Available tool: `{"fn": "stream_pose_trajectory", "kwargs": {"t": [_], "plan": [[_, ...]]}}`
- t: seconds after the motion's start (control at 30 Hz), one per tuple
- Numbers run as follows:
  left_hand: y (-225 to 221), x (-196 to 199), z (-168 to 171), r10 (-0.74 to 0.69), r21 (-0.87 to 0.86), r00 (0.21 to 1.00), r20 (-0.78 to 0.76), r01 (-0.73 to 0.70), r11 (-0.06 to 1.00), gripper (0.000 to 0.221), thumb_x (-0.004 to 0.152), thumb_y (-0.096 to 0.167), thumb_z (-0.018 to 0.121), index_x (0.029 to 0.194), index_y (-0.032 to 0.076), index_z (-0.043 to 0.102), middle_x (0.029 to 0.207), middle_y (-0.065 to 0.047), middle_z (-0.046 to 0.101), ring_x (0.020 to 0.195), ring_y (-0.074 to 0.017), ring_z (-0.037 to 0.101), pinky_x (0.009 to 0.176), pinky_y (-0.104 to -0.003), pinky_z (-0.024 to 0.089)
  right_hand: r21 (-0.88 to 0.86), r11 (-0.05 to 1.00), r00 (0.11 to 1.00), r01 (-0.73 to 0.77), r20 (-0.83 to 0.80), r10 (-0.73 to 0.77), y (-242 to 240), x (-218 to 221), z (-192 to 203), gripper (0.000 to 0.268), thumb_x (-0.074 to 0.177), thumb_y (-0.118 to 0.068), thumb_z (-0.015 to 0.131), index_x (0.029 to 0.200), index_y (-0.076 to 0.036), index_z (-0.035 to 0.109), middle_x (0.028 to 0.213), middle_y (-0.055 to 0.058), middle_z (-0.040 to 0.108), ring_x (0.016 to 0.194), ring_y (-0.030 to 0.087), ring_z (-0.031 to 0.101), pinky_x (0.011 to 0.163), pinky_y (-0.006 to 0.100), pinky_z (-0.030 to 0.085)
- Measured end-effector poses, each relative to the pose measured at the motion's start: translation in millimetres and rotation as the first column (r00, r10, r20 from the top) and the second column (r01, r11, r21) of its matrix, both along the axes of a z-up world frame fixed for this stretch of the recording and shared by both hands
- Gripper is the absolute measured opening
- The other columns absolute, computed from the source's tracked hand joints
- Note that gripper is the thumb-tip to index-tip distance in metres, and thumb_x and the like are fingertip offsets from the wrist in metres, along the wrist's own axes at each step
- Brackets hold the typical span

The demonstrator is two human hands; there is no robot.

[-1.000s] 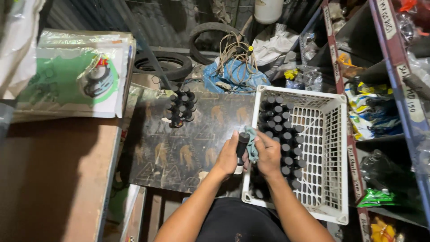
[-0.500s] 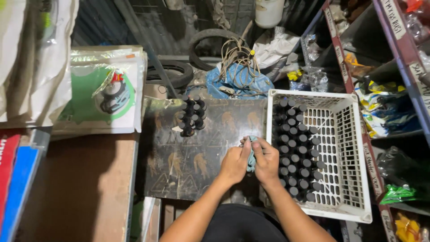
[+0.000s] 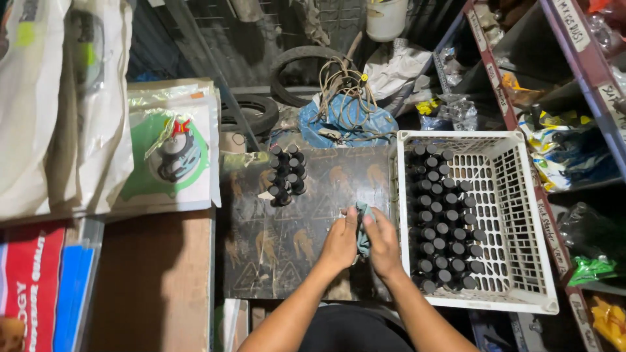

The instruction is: Wiping small black cylindrical parts with a cloth and placing them into a white crate.

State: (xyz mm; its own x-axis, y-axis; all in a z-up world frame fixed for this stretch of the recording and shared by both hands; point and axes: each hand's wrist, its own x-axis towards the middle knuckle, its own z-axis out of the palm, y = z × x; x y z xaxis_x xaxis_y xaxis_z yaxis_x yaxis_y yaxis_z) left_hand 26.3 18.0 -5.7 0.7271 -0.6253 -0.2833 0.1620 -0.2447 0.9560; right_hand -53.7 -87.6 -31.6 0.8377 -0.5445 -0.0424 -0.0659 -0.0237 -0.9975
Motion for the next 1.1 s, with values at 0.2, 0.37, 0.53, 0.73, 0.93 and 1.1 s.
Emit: {"fn": "stream_pose_trajectory", "kwargs": {"t": [0.2,0.37,0.53,0.73,0.93,1.1], "plan": [[4,-5,-12,-0.099,0.016,0.989,0.109,0.098,0.995,0.071,0.109,0.051,0.042,0.059,0.003,0.058,0.053,-0.009,0.052,0.062,-0.021,0.053,0.062,-0.039,0.045,-0.024,0.992,0.992,0.123,-0.04,-0.124,20,0,25,0.05,0.103,-0.044,0.055,0.123,-0.003,0.074,0.114,0.014,0.078,0.11,0.018,0.063,0.105,0.042,0.048],[0,-15,-25,-0.143,-0.018,0.989,0.04,0.144,0.989,0.074,0.107,0.057,0.046,0.052,0.009,0.058,0.046,-0.007,0.053,0.049,-0.018,0.056,0.051,-0.033,0.045,-0.022,0.976,0.974,0.217,-0.061,-0.218,-7,-14,-13,0.04,0.105,-0.035,0.059,0.078,-0.008,0.072,0.058,0.003,0.062,0.051,0.015,0.054,0.049,0.03,0.049],[-11,-21,-11,-0.131,-0.032,0.987,-0.09,0.128,0.991,0.073,0.109,0.052,0.04,0.058,0.006,0.065,0.048,-0.01,0.062,0.046,-0.0188,0.065,0.048,-0.03,0.052,0.317,0.888,0.939,0.334,-0.031,-0.342,-15,-19,-28,0.036,0.106,-0.032,0.057,0.084,-0.005,0.066,0.048,0.017,0.058,0.028,0.026,0.054,0.024,0.035,0.042],[-35,-21,-10,-0.074,0.004,0.993,-0.088,0.075,0.997,0.077,0.109,0.051,0.033,0.058,0.004,0.068,0.047,-0.013,0.063,0.046,-0.0217,0.069,0.049,-0.032,0.055,0.307,0.944,0.992,0.123,-0.024,-0.122,-24,-20,23,0.035,0.102,-0.038,0.059,0.105,-0.005,0.068,0.057,0.014,0.057,0.037,0.021,0.052,0.031,0.034,0.049],[-70,-43,-34,0.02,0.01,0.997,0.077,-0.021,1.0,0.093,0.108,0.053,0.007,0.069,-0.005,0.068,0.064,-0.024,0.061,0.07,-0.0351,0.06,0.075,-0.048,0.048,0.01,0.977,0.976,0.211,-0.05,-0.211,-62,-38,25,0.042,0.098,-0.034,0.071,0.064,-0.009,0.069,0.049,-0.002,0.056,0.05,0.009,0.045,0.049,0.023,0.042],[-99,-73,-14,0.095,-0.294,0.993,0.072,-0.07,0.953,0.046,0.107,0.042,0.026,0.123,0.002,0.046,0.074,-0.016,0.068,0.067,-0.0268,0.069,0.07,-0.037,0.054,0.327,0.804,0.864,0.497,-0.096,-0.495,-88,-40,54,0.053,0.106,-0.027,0.055,0.144,0.009,0.05,0.147,0.026,0.049,0.135,0.029,0.045,0.12,0.051,0.031]]}}
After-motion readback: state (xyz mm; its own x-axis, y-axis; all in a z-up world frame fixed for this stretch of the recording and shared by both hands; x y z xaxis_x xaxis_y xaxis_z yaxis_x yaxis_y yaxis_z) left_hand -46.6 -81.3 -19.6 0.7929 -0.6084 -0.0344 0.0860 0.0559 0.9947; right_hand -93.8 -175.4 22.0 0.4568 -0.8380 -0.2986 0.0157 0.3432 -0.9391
